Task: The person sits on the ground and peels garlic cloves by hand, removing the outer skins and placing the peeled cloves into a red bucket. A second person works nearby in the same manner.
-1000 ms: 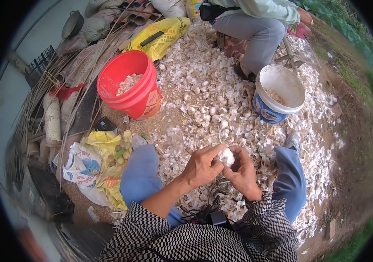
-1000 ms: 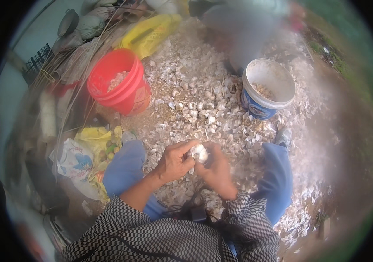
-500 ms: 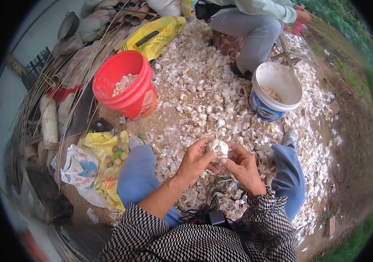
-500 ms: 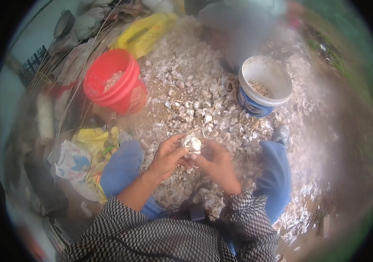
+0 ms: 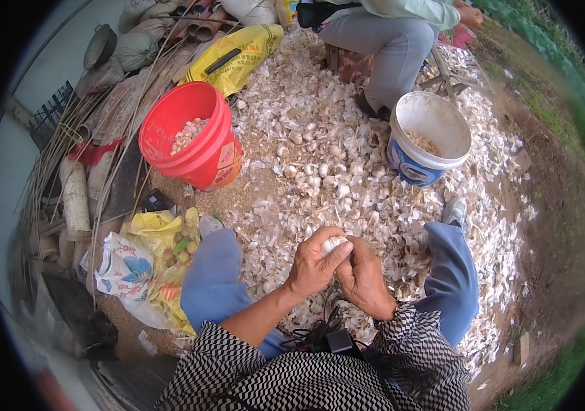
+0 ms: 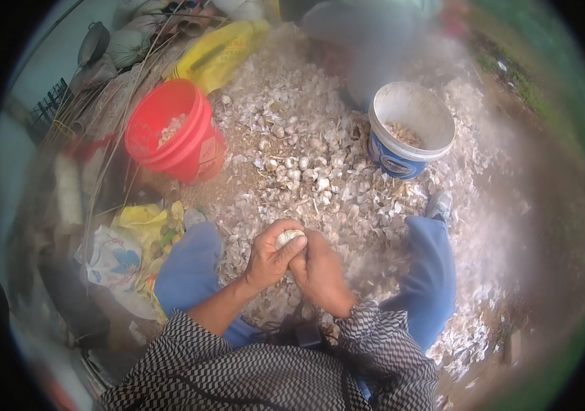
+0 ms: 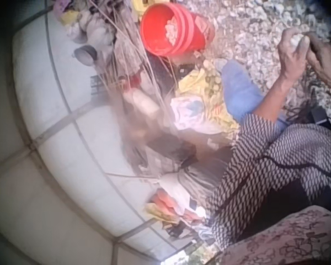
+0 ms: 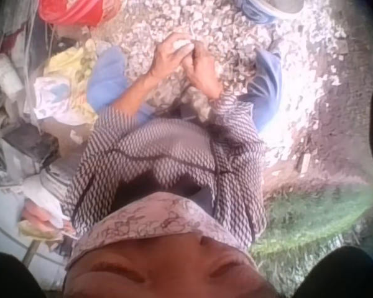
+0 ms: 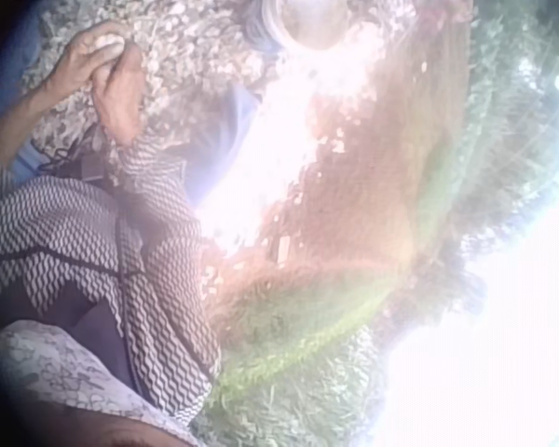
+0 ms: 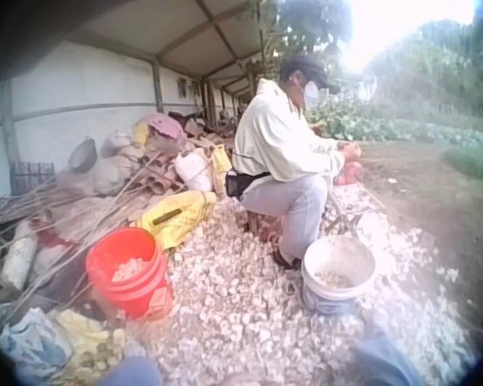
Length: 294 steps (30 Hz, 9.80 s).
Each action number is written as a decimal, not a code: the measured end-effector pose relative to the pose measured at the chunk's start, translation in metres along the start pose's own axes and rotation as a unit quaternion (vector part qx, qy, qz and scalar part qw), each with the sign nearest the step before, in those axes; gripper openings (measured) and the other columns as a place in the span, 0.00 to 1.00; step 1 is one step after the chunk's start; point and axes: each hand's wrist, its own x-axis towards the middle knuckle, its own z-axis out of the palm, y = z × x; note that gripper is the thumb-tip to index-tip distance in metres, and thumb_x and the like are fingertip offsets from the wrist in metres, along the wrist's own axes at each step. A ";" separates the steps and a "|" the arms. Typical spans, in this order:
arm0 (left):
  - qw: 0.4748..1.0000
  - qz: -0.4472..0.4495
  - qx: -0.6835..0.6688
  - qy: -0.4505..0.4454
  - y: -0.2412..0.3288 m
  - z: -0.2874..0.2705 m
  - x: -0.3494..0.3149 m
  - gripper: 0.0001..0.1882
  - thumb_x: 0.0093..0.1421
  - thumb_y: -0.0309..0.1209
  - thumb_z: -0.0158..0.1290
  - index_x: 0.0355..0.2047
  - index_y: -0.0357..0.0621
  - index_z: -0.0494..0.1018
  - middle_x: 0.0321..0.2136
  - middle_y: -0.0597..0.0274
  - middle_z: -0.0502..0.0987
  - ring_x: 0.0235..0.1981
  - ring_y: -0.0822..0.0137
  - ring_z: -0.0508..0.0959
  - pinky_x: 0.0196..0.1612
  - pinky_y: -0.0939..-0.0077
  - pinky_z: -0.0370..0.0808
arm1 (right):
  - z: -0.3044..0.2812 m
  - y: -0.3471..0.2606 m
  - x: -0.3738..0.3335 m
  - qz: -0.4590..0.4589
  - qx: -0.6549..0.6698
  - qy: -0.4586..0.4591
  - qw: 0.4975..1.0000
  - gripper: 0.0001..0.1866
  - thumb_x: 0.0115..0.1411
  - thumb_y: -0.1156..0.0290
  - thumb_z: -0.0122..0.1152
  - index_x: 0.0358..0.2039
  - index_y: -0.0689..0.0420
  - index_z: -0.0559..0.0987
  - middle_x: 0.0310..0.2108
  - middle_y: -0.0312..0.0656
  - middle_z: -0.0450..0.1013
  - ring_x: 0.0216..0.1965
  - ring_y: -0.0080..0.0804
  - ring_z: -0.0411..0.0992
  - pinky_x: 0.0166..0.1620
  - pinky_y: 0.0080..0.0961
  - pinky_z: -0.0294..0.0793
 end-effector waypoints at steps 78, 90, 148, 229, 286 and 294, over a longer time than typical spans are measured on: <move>0.871 -0.320 -0.370 -0.053 -0.008 -0.019 0.009 0.16 0.56 0.31 0.51 0.40 0.32 0.68 0.25 0.57 0.74 0.20 0.65 0.75 0.18 0.75 0.73 | -0.003 0.020 0.016 0.055 0.283 -0.039 0.957 0.08 0.56 0.74 0.55 0.37 0.61 0.73 0.23 0.32 0.69 0.23 0.13 0.66 0.20 0.11 0.63; 0.839 -0.210 -0.500 0.052 -0.018 -0.012 0.010 0.11 0.58 0.32 0.49 0.38 0.39 0.68 0.32 0.55 0.73 0.38 0.62 0.74 0.44 0.66 0.71 | -0.009 0.009 0.015 0.268 0.423 -0.019 0.865 0.08 0.55 0.69 0.58 0.28 0.60 0.72 0.23 0.35 0.69 0.19 0.20 0.66 0.18 0.10 0.61; 0.881 -0.194 -0.415 0.120 -0.015 0.004 -0.001 0.05 0.54 0.26 0.49 0.30 0.38 0.72 0.26 0.61 0.74 0.33 0.68 0.74 0.40 0.74 0.72 | 0.031 0.014 0.001 -0.112 -0.087 0.075 0.987 0.17 0.44 0.71 0.60 0.34 0.68 0.70 0.17 0.47 0.65 0.15 0.33 0.64 0.20 0.26 0.65; 0.867 -0.060 -0.489 0.070 0.013 -0.020 -0.006 0.17 0.63 0.31 0.41 0.50 0.36 0.60 0.41 0.57 0.69 0.44 0.70 0.69 0.48 0.72 0.69 | -0.004 -0.030 0.039 -0.134 -0.012 -0.035 0.990 0.23 0.46 0.69 0.66 0.42 0.61 0.71 0.32 0.43 0.71 0.30 0.28 0.73 0.31 0.23 0.73; 0.860 -0.228 -0.435 -0.137 0.025 -0.022 -0.007 0.10 0.59 0.37 0.44 0.38 0.48 0.60 0.24 0.61 0.67 0.19 0.75 0.67 0.15 0.83 0.67 | -0.011 -0.008 0.012 0.022 0.313 -0.060 0.948 0.09 0.60 0.74 0.44 0.40 0.62 0.67 0.22 0.34 0.68 0.25 0.18 0.69 0.29 0.16 0.67; 0.944 -0.157 -0.288 -0.020 0.003 -0.028 0.005 0.06 0.55 0.30 0.52 0.28 0.42 0.66 0.23 0.63 0.70 0.20 0.73 0.71 0.22 0.78 0.73 | -0.014 0.007 0.024 0.072 0.430 -0.027 0.900 0.15 0.60 0.74 0.48 0.48 0.60 0.65 0.36 0.39 0.70 0.38 0.25 0.68 0.43 0.23 0.69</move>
